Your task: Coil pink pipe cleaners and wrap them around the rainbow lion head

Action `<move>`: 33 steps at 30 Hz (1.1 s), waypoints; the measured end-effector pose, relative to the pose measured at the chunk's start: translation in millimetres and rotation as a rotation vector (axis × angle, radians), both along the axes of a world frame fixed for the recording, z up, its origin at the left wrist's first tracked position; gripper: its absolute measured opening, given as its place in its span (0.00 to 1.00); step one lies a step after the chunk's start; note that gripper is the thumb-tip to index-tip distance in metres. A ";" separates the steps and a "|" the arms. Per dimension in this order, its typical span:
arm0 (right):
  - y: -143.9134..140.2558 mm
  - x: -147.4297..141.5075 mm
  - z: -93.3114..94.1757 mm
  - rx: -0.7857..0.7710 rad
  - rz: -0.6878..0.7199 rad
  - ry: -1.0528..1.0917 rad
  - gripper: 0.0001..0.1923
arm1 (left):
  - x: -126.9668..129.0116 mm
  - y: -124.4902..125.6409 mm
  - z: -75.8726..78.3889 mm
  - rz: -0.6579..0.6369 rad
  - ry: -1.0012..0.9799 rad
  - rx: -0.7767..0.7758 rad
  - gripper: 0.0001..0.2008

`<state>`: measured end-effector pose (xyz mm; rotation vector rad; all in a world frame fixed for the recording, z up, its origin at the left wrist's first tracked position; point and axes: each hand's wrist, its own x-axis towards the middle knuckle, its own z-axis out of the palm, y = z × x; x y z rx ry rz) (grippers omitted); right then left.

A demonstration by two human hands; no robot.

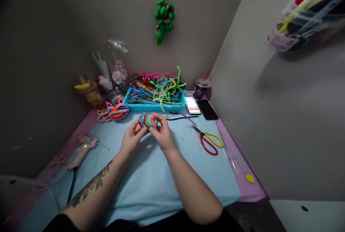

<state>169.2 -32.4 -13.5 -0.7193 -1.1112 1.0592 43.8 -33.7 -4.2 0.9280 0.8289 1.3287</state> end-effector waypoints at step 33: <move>-2.3 -1.6 1.2 0.007 -0.018 -0.002 0.24 | 0.2 -3.0 4.3 0.005 0.026 -0.014 0.27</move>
